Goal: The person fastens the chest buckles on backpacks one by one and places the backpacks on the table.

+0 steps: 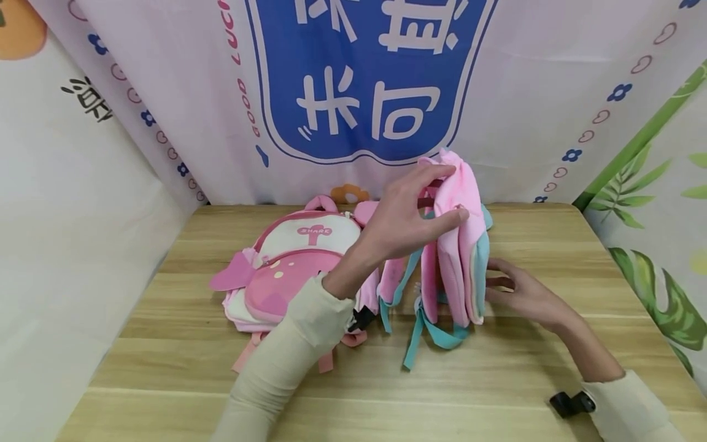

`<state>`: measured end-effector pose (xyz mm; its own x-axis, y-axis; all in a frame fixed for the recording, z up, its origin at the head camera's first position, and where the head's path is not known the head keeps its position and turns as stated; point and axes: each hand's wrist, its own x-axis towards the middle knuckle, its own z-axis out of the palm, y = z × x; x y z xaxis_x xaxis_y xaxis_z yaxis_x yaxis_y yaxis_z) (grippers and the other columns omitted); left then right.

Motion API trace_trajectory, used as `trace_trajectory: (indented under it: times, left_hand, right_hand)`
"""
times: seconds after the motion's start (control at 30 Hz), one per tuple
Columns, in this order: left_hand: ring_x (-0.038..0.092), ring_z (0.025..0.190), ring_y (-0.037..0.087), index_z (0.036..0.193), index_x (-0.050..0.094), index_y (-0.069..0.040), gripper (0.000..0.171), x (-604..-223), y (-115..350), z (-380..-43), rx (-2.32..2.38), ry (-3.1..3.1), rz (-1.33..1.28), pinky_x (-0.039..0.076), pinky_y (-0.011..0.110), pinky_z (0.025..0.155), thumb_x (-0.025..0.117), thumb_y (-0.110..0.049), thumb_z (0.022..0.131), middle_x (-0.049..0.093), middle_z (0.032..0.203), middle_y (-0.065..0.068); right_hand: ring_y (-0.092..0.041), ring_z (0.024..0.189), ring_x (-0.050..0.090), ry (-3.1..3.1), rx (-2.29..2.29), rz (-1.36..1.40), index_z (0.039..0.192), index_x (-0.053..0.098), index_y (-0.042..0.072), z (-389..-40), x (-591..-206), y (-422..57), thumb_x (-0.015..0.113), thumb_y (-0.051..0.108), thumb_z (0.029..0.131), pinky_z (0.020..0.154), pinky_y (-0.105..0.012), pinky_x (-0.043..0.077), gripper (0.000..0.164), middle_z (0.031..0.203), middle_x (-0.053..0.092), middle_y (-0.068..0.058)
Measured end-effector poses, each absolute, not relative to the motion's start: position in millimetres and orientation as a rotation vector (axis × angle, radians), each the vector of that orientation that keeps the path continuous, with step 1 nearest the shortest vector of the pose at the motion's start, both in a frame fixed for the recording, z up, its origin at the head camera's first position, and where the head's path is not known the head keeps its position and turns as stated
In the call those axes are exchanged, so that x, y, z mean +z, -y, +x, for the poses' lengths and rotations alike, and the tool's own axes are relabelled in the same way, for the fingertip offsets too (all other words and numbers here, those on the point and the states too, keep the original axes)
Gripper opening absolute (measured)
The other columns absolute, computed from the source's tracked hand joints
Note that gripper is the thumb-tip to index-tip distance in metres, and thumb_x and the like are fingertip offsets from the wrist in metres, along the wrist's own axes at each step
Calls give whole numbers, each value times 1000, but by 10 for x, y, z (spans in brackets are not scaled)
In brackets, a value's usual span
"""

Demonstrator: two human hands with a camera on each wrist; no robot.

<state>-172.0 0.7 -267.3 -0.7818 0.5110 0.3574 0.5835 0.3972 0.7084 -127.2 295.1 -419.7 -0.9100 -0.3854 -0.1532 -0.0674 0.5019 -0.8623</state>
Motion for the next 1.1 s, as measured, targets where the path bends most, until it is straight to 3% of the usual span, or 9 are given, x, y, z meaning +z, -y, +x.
trace_trajectory:
  times: [0.27,0.37,0.5,0.63,0.73,1.1]
  left_hand:
    - [65,119,17,157,53,-10,69,-2657,-62,-1715,-1381,2566,-1057,55,23,99,77,-32,95,62,150,8]
    - [63,128,18,157,53,-11,70,-2654,-79,-1718,-1378,2570,-1076,55,29,106,77,-32,95,58,156,7]
    - [51,146,17,161,50,-17,74,-2660,-112,-1734,-1358,2599,-1098,49,34,117,76,-37,95,49,167,2]
    - [47,150,14,165,44,-20,77,-2684,-167,-1772,-1405,2607,-1139,47,30,118,75,-40,97,43,171,-2]
    - [50,147,13,166,40,-18,79,-2716,-221,-1797,-1483,2574,-1181,48,24,116,74,-38,98,41,172,-1]
    - [53,145,8,160,46,-10,77,-2904,-488,-1778,-1872,2351,-1204,44,16,116,81,-24,94,47,162,4]
  right_hand:
    - [-55,149,44,-2508,-1309,-310,166,30,4,-1259,-3979,-3038,61,35,111,111,-55,52,70,168,38,-25]
    - [-51,150,44,-2553,-1359,-312,168,29,6,-1258,-3812,-3073,59,34,112,107,-37,57,69,169,38,-23]
    - [-16,144,54,-2613,-1493,-372,167,30,6,-1232,-3569,-3095,59,21,112,96,-10,52,64,166,42,-16]
    - [11,131,54,-2715,-1588,-425,165,36,8,-1184,-3318,-3072,59,9,110,95,-7,51,60,158,46,2]
    - [8,134,54,-2783,-1630,-467,164,40,11,-1149,-3141,-3037,60,2,108,96,-7,51,60,157,48,8]
    - [-5,138,57,-2774,-1860,-675,158,50,6,-1122,-2698,-2913,61,-10,102,98,-8,52,59,157,53,0]
